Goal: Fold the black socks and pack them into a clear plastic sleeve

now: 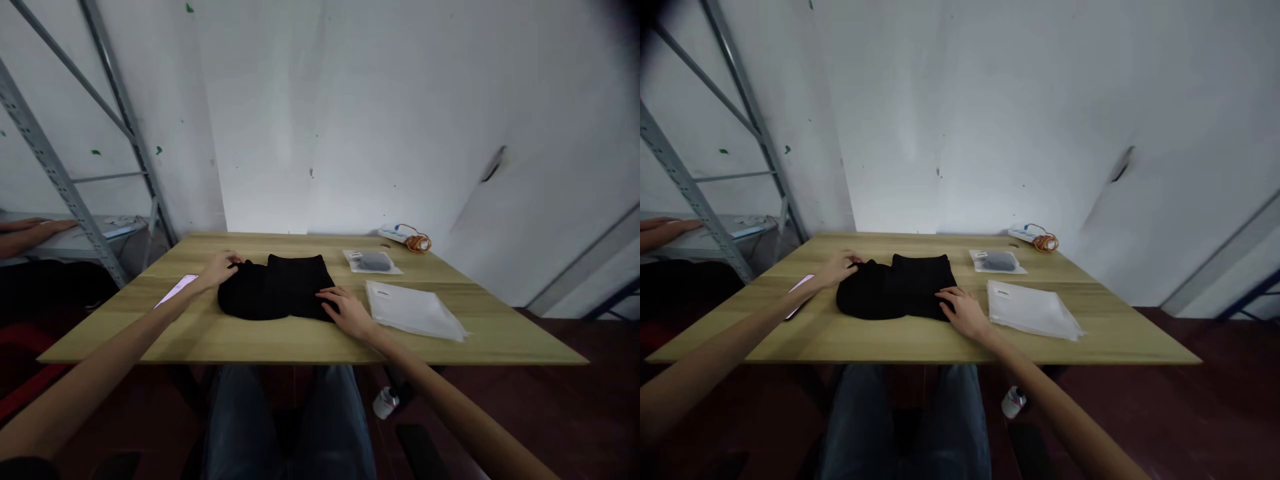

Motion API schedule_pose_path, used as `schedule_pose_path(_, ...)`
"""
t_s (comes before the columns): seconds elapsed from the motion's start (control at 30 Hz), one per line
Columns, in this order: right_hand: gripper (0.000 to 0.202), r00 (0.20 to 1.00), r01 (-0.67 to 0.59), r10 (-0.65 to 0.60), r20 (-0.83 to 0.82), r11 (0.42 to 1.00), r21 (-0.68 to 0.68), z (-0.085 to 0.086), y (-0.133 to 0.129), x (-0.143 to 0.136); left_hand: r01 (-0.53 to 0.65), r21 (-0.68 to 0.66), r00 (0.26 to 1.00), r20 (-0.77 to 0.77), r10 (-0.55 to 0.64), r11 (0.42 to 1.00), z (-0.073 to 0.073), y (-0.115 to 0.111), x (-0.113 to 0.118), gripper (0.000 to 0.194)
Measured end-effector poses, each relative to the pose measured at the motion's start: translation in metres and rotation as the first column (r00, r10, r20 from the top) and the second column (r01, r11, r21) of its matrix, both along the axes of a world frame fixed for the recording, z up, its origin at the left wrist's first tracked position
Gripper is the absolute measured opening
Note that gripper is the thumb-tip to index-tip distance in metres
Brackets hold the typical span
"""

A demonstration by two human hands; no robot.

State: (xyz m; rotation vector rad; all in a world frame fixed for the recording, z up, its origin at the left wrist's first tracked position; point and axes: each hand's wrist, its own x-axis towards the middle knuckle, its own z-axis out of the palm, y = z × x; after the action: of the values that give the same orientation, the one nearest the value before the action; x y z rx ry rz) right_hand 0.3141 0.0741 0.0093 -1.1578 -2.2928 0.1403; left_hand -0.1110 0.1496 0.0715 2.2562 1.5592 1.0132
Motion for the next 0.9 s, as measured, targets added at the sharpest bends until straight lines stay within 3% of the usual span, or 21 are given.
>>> schedule_pose_path(0.07,0.032,1.0,-0.012,0.012,0.028,1.0,-0.006,0.003,0.0,0.002,0.054,0.08,0.981,-0.189,-0.038,0.995,0.001,-0.016,-0.003,0.023)
schedule_pose_path(0.2,0.033,0.999,0.004,-0.003,0.036,1.0,-0.01,0.017,0.008,0.002,0.151,-0.013,0.859,-0.493,-0.138,0.988,0.0,-0.041,-0.005,0.02)
schedule_pose_path(0.37,0.035,0.996,0.045,-0.043,0.078,0.999,-0.028,0.028,0.023,0.001,0.155,0.089,0.857,-0.508,-0.089,0.984,0.009,-0.054,0.023,0.02)
schedule_pose_path(0.53,0.033,0.995,0.066,-0.065,0.079,0.998,-0.018,0.027,0.012,0.006,0.345,0.047,0.808,-0.524,-0.271,0.938,0.008,-0.075,0.054,0.035)
schedule_pose_path(0.6,0.03,0.996,0.048,-0.047,0.079,0.999,-0.017,0.026,0.0,0.016,0.35,0.041,0.799,-0.534,-0.276,0.936,0.001,-0.087,0.046,0.034)
schedule_pose_path(0.73,0.021,0.993,-0.016,0.018,0.118,1.0,-0.021,0.024,-0.023,0.038,0.309,0.03,0.803,-0.543,-0.244,0.951,-0.01,-0.106,0.005,0.023)
schedule_pose_path(0.9,0.029,0.991,0.014,-0.018,0.136,1.0,0.027,0.022,-0.03,0.042,0.29,0.015,0.811,-0.534,-0.238,0.957,-0.01,-0.107,-0.03,0.018)
